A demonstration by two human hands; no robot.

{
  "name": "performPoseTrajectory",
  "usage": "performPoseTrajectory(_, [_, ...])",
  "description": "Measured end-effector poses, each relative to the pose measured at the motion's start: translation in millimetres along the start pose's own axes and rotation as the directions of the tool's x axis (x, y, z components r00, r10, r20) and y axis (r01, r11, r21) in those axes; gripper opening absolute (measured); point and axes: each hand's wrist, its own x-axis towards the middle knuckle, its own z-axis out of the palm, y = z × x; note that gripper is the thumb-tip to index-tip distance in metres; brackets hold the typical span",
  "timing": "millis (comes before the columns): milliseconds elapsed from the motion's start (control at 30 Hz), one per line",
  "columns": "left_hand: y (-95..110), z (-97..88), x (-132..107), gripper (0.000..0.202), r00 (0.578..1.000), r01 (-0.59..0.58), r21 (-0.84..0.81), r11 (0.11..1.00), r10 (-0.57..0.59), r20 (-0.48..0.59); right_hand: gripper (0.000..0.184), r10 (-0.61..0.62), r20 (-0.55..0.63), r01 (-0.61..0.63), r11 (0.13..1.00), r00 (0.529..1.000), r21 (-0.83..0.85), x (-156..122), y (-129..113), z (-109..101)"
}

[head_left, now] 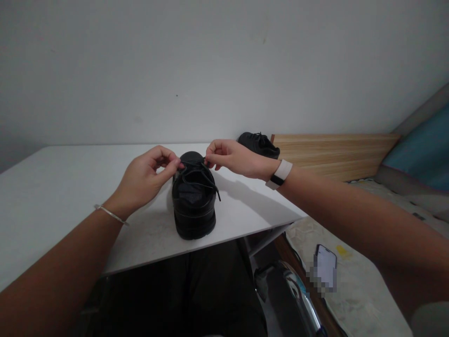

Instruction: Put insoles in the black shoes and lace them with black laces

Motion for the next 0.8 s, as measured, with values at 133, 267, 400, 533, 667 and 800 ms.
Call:
performPoseTrajectory(133, [5.0,-0.2,1.5,0.016,0.998,0.057,-0.137,0.989,-0.060,-0.024,0.013,-0.009,-0.030,0.013,0.992,0.999,0.122,1.8,-1.2,1.1])
performPoseTrajectory(267, [4.5,-1.1,2.2,0.026,0.996,0.094,-0.349,0.932,-0.086,0.038,0.015,-0.013,0.019,0.007,0.956,1.000,0.293,2.2,-0.8,1.3])
performPoseTrajectory(400, [-0.4,-0.9,2.1,0.031,0.997,0.081,-0.484,0.871,-0.077,0.029,0.025,-0.032,0.059,0.008,0.928,0.998,0.373,3.2,0.9,0.5])
performPoseTrajectory(533, [-2.5,0.7,2.7,0.031,0.998,0.038,-0.516,0.855,-0.062,-0.029,0.025,-0.029,0.040,0.014,0.937,0.999,0.348,4.3,2.0,-0.7])
performPoseTrajectory(667, [-1.3,2.0,3.7,0.031,0.994,-0.016,-0.503,0.864,-0.042,-0.102,0.024,-0.016,0.039,0.001,0.930,0.999,0.366,3.1,0.0,-2.3])
performPoseTrajectory(800, [5.1,0.8,2.3,0.031,0.985,-0.037,-0.385,0.922,-0.033,-0.172,0.021,0.020,0.018,-0.024,0.940,1.000,0.341,0.7,-5.0,-4.5])
